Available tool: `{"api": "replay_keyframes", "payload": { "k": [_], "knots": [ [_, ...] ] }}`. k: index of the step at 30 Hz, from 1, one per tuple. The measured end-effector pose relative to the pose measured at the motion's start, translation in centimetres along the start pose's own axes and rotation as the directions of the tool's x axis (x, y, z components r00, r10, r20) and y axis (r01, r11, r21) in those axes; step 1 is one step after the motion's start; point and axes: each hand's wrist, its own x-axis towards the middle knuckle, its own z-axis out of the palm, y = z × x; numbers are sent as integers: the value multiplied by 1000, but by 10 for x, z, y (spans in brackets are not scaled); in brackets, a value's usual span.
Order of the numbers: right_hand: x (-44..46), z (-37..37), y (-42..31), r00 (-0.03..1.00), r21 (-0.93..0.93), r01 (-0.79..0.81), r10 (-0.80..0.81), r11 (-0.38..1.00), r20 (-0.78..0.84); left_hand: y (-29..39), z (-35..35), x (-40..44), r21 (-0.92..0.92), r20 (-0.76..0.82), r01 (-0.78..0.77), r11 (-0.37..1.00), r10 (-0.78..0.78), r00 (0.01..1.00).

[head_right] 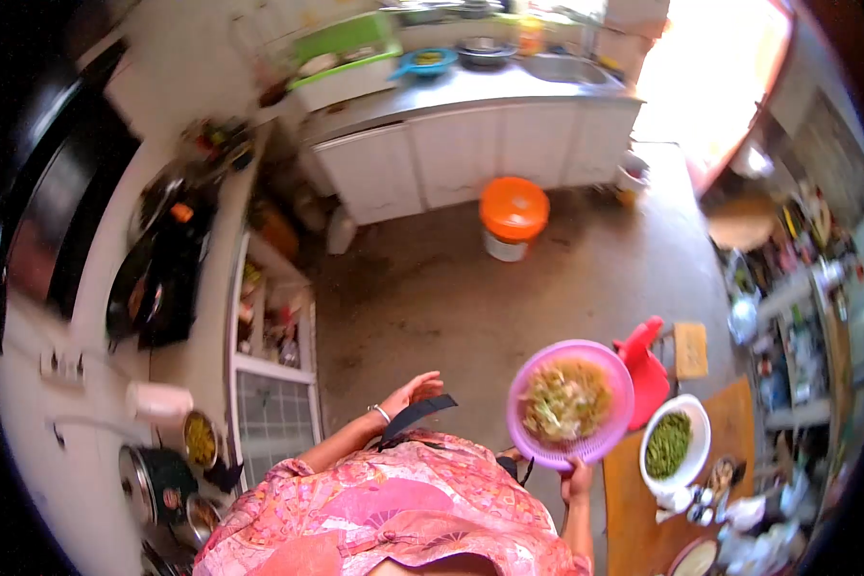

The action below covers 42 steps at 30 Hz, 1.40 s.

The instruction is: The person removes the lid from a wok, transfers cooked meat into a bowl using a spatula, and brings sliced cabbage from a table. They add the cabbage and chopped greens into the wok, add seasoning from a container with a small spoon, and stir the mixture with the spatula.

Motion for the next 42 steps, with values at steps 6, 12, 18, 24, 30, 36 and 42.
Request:
{"api": "replay_keyframes", "payload": {
  "k": [6, 12, 18, 24, 30, 36, 42],
  "knots": [
    [22, 273, 17, 664, -438, 633, -157, 638, 731, 74, -101, -124, 298, -480, -236, 925, 359, 801],
    [-76, 521, 80, 517, -401, -24, 355, 916, 779, 129, -130, -225, -44, -694, -353, 935, 226, 683],
    [-124, 668, 154, 332, -695, 152, 627, 702, 705, 129, -166, -228, -252, -930, -580, 775, -28, 367],
    [-157, 806, 195, 45, -780, 384, 834, 494, 550, 163, -228, -201, -97, -980, -926, 365, -198, 25],
    [-192, 885, 231, -294, -638, 673, 927, 375, 235, 195, -259, -253, 56, -950, -919, 390, -263, -170],
    [-245, 993, 286, -756, 443, 606, 307, 660, 578, 258, -303, -349, 228, -877, -800, 555, -240, -416],
    [-291, 1085, 381, -718, 907, 388, 564, -164, 409, 284, -412, -459, 253, -824, -681, 687, -217, -524]
  ]
}}
